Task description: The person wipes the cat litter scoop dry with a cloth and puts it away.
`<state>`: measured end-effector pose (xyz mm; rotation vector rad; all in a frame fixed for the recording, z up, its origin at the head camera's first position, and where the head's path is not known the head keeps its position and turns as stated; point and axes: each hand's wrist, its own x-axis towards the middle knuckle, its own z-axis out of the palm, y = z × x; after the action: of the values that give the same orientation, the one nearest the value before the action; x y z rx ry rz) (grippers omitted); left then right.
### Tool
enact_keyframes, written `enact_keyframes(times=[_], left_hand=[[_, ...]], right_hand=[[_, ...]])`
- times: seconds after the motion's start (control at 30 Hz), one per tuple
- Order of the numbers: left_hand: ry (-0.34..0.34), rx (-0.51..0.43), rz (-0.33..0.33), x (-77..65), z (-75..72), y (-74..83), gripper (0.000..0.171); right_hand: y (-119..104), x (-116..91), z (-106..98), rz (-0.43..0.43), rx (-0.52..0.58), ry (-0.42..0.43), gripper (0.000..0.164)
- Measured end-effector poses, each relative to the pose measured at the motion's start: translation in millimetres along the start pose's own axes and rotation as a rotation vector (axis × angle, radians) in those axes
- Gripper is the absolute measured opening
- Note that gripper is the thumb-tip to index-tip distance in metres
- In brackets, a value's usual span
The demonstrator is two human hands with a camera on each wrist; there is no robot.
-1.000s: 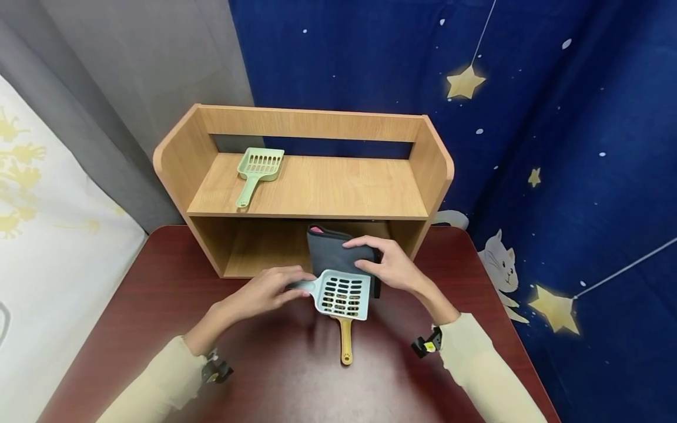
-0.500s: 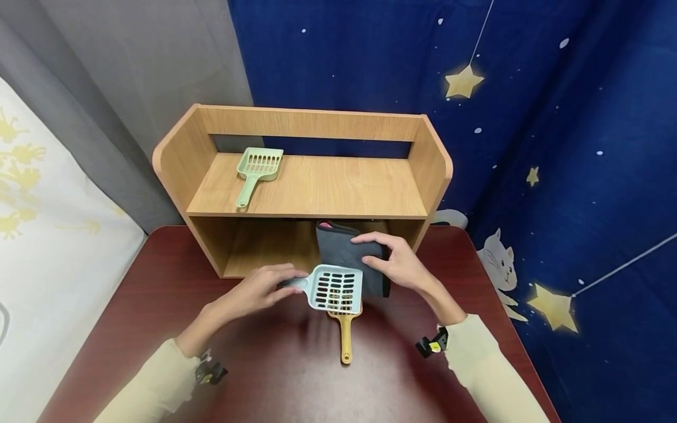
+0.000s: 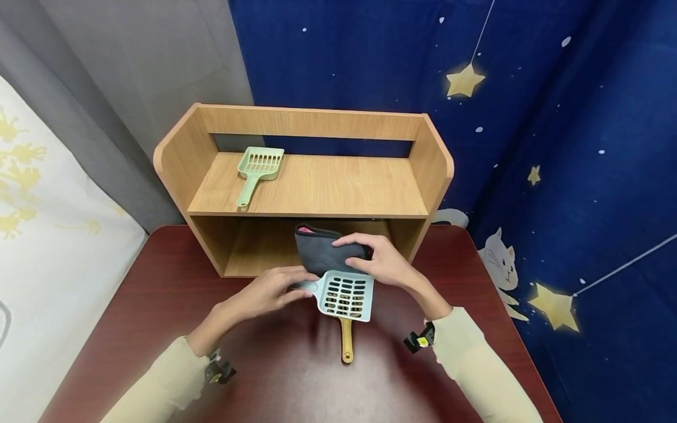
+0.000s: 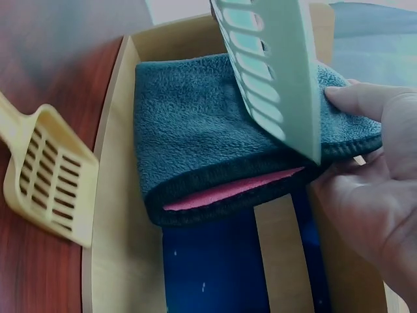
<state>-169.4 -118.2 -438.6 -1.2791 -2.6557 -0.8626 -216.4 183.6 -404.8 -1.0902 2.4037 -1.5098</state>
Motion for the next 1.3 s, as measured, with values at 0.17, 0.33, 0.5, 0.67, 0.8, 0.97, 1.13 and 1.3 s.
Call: enact_keyframes(times=[0.17, 0.33, 0.5, 0.67, 0.8, 0.97, 1.13, 1.3], left_hand=[[0.039, 0.017, 0.0, -9.2, -4.4, -7.7, 0.031], [0.078, 0.017, -0.011, -14.6, -6.8, -11.7, 0.03], [0.117, -0.02, -0.046, -17.4, -5.0, -13.9, 0.029], [0.158, -0.059, -0.078, -18.6, -2.0, -16.2, 0.03], [0.191, -0.089, -0.086, -18.1, 0.1, -16.7, 0.031], [0.241, -0.132, -0.089, -15.4, 4.1, -15.9, 0.031], [0.288, -0.165, -0.091, -10.4, 9.2, -14.2, 0.032], [0.346, -0.187, -0.088, -3.6, 13.2, -11.1, 0.034]], right_hand=[[4, -19, -16, 0.048, -0.007, 0.035, 0.038], [6, -37, -29, 0.074, -0.101, 0.147, 0.039], [6, -50, -27, 0.136, -0.017, 0.287, 0.041], [3, -58, -16, 0.185, 0.243, 0.398, 0.047], [0, -59, -2, 0.197, 0.425, 0.469, 0.05], [-1, -55, 18, 0.211, 0.635, 0.526, 0.054], [3, -46, 40, 0.229, 0.794, 0.562, 0.055], [7, -36, 62, 0.242, 0.922, 0.567, 0.052]])
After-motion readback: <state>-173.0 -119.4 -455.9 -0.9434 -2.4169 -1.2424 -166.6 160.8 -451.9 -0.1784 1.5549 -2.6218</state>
